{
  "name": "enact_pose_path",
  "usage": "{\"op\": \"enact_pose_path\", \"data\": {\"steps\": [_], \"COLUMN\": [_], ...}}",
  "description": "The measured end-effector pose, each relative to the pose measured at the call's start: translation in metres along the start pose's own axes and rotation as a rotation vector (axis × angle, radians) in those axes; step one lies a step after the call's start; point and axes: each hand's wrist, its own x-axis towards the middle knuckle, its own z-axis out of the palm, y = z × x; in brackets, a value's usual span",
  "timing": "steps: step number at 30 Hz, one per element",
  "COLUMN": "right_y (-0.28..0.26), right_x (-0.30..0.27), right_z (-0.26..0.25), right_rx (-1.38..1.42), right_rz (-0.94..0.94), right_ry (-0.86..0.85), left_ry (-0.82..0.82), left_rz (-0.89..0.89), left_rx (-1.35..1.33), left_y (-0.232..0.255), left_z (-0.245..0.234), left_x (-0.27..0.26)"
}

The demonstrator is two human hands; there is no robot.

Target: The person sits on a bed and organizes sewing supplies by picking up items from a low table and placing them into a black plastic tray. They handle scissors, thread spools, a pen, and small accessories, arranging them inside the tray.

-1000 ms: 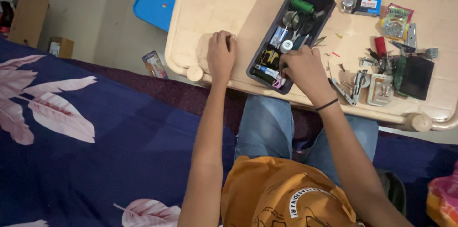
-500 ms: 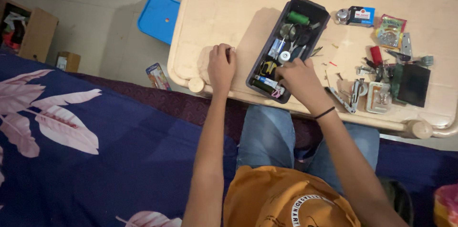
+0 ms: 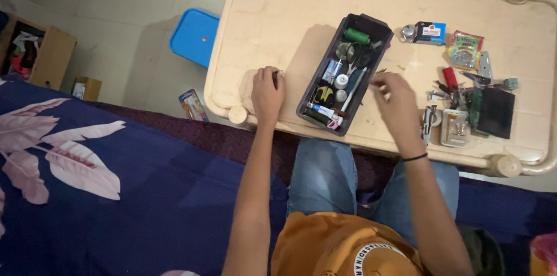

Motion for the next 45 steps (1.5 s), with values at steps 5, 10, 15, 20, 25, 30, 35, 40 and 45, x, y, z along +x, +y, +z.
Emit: {"op": "enact_pose_path", "data": {"steps": [5, 10, 15, 20, 25, 30, 35, 40, 45], "right_y": [0.044, 0.072, 0.081, 0.072, 0.031, -0.009, -0.042, -0.058, -0.062], "right_x": [0.007, 0.020, 0.017, 0.007, 0.006, 0.002, -0.004, -0.018, -0.023], "right_z": [-0.013, 0.013, 0.029, 0.014, -0.011, -0.020, 0.015, 0.040, 0.043], "right_rx": [-0.084, -0.331, -0.399, -0.193, 0.149, 0.203, 0.049, -0.247, -0.348], "right_rz": [0.142, -0.141, -0.090, -0.115, 0.131, 0.090, -0.074, -0.156, -0.198], "right_ry": [0.019, -0.002, 0.027, 0.113, 0.046, -0.182, -0.335, -0.250, -0.283], "left_ry": [0.016, 0.012, 0.020, -0.004, 0.006, 0.001, 0.003, 0.027, 0.014], "left_rz": [0.020, 0.005, 0.018, 0.002, 0.016, -0.011, -0.011, 0.009, -0.014], "left_rx": [-0.024, -0.013, -0.005, -0.002, 0.006, -0.011, -0.014, -0.020, -0.020], "left_y": [-0.001, -0.002, -0.003, -0.007, -0.007, -0.004, -0.003, -0.004, -0.006], "left_z": [0.000, 0.001, 0.003, 0.005, 0.004, 0.004, 0.002, 0.001, 0.005], "left_x": [0.000, 0.001, 0.001, -0.001, 0.001, -0.001, -0.001, -0.001, -0.001]}}
